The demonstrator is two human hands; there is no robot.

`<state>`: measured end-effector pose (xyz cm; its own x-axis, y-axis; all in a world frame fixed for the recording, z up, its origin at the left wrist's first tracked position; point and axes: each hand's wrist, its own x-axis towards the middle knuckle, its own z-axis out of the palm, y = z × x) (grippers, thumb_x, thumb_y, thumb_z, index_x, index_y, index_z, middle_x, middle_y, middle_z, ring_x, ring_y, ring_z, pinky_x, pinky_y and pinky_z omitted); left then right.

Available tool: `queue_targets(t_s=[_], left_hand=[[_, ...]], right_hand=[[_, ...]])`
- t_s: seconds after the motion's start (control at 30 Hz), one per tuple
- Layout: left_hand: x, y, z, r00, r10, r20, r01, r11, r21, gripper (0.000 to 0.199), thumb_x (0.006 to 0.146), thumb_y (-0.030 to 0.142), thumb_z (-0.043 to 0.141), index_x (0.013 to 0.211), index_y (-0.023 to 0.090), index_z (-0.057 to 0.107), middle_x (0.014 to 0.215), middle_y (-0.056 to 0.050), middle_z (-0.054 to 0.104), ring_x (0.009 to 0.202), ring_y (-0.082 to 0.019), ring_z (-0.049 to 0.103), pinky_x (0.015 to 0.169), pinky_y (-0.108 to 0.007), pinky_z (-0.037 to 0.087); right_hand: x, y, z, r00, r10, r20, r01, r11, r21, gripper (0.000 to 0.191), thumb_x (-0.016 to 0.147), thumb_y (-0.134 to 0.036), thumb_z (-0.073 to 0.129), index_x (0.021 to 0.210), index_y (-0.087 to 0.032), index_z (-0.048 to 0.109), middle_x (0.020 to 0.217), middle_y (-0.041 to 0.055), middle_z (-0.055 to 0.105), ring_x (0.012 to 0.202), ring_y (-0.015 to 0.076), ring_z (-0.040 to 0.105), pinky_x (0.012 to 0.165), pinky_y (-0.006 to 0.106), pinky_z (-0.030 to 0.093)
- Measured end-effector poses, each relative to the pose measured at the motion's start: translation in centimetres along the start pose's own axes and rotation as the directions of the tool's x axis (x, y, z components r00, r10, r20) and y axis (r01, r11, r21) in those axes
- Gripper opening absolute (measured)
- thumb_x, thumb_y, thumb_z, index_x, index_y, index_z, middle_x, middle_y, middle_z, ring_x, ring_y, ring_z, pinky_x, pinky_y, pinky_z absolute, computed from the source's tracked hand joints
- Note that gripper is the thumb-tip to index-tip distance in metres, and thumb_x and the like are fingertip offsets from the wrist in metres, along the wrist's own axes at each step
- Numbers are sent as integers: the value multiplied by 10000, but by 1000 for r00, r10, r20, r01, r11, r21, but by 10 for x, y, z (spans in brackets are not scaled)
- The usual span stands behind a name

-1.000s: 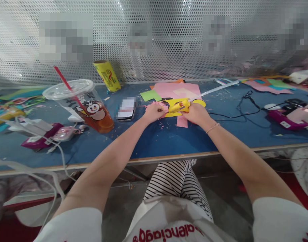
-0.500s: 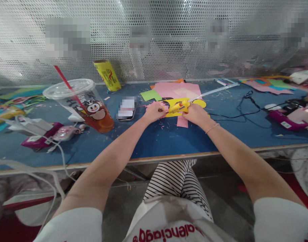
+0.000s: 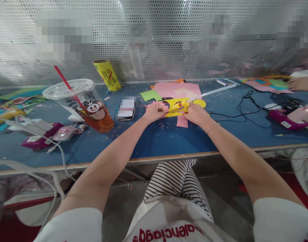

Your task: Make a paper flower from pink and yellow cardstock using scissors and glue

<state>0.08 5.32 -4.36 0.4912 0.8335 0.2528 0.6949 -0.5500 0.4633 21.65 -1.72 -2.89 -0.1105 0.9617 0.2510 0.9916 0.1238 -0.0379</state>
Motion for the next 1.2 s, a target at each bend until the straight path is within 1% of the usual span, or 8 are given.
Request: queue_targets(t_s=[0.2,0.27,0.43,0.53,0.67,0.8,1.03,1.2], left_hand=[[-2,5,-3,1000,-17,15,17,1000,-10,148,707,204,543,637,156,664,637,-12,636,609,-116,529,603,-259,372],[-3,7,-4,999,-33,5,33,999,-22,141,716,225,553,652,153,655,632,-8,629,600,-113,525,599,-254,373],[-1,3,-2,998,-66,16,67,997,-34,196,768,270,523,809,159,679,626,3,619,590,-116,528,597,-248,374],[1,-2,2,1000,-29,12,28,999,25,203,759,290,562,856,176,699,692,-10,650,629,-124,536,627,-257,384],[2,-2,5,998,69,2,-69,993,94,162,755,309,590,785,195,701,825,-28,687,762,-149,566,745,-285,415],[2,3,5,995,101,15,-103,978,181,141,749,234,561,772,193,694,896,-39,688,846,-176,573,830,-323,418],[3,4,5,992,106,61,-116,976,184,179,748,184,526,831,191,685,926,-37,679,842,-164,582,787,-293,434],[4,2,5,989,123,84,-137,971,197,190,749,179,511,830,199,681,951,-35,678,894,-172,594,814,-293,431]], right_hand=[[-4,-2,-3,999,-6,-46,2,996,-87,383,858,-350,462,1083,-78,608,967,199,688,924,309,647,726,344,463],[-4,-1,-3,999,6,-46,-11,994,-108,400,871,-379,448,1077,-79,613,977,201,686,940,312,642,737,346,460],[-3,5,-4,997,-7,-74,0,996,-92,423,867,-400,454,1095,-78,604,1005,196,684,925,309,639,734,348,451],[-3,7,-5,995,-5,-102,-1,998,-60,421,862,-410,459,1078,-82,611,984,186,690,905,302,641,721,343,448],[-3,9,-5,991,1,-136,-3,1000,-14,460,856,-457,475,1107,-89,592,962,171,693,886,294,641,713,343,445],[-4,9,-6,989,16,-149,-14,1000,12,477,847,-480,497,1135,-106,570,955,158,695,867,287,644,708,342,444],[-4,9,-8,985,22,-173,-17,999,27,448,833,-458,532,1127,-122,569,944,155,695,871,295,646,701,346,443],[-4,9,-8,983,17,-184,-12,999,32,449,836,-461,523,1126,-121,566,946,155,695,881,299,646,707,346,443]])
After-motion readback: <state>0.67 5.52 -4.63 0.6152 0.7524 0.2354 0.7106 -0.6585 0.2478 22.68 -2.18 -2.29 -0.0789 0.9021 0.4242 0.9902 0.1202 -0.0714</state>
